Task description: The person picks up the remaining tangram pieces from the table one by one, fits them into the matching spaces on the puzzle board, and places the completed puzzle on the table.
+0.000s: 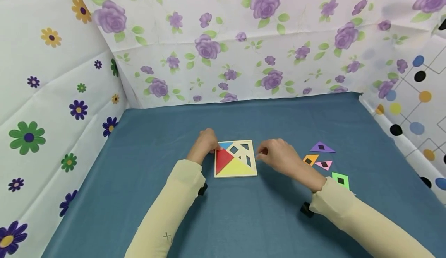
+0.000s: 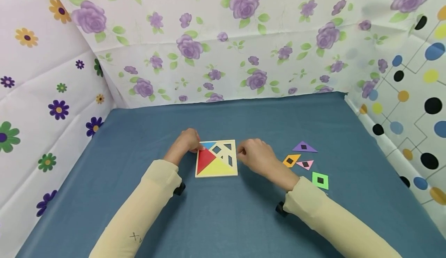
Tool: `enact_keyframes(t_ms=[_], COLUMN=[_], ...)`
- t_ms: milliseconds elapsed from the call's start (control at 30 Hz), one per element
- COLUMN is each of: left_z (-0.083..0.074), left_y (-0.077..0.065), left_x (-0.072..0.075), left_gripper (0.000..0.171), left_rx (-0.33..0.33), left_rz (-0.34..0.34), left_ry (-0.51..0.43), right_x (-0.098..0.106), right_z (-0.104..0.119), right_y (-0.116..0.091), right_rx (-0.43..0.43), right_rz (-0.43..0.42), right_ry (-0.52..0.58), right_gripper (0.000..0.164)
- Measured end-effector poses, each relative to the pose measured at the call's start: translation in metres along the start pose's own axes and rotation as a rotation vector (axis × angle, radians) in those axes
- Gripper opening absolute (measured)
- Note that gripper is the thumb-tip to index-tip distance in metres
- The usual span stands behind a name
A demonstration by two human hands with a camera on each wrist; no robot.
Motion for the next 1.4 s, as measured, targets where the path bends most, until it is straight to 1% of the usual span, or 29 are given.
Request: enact_keyframes(t_ms=[167, 333, 500, 633, 733, 933, 1233, 1400], left_z=[0.003, 0.003, -0.001, -0.004, -0.004, -0.004, -0.004, -0.003], left_y=[0.003, 0.003, -0.001, -0.005, -0.006, -0.007, -0.007, -0.006], left_x=[-0.001, -0.001, 0.001, 0.004, 0.004, 0.003, 0.002, 0.001], left_gripper=[0.064, 0.066, 0.068, 0.067, 0.067, 0.063, 0.065, 0.061], left_rx=[0.017, 0.028, 0.023, 0.02, 0.036, 0.062, 0.04, 0.026], left_rz=[0.006, 0.006, 0.004, -0.01, -0.02, -0.034, -0.026, -0.008], left_ry=[-0.021, -0.027, -0.032, -0.022, -0.021, -0.019, -0.011, -0.038], right_x=[0.02, 0.038, 0.054, 0.063, 0.068, 0.075, 0.074, 0.069], right_z=[-0.011, -0.023, -0.036, -0.046, -0.055, -0.072, -0.103, -0.121], right_y=[-0.006, -0.012, -0.021, -0.026, -0.028, -0.032, -0.032, -0.031], right_rx=[-0.019, -0.035, -0.055, -0.077, -0.094, -0.124, -0.238, -0.282], right_rz=[-0.023, -0.029, -0.029, -0.016, -0.009, -0.007, 0.049, 0.08], right_ry=[-0.02, -0.035, -0.045, -0.018, -0.009, -0.032, -0.069, -0.096], right_gripper=[0.011, 0.012, 0.014, 0.015, 0.016, 0.02, 0.036, 0.038])
Point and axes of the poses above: each hand's wrist, its own y-axis towards the middle knuckle, its own x-axis out of the back of the hand, z = x × y, the point moved 10 cm from there along y, towards the middle knuckle, and after that the axes turned 13 degrees about -x, right-handed, at the moved point
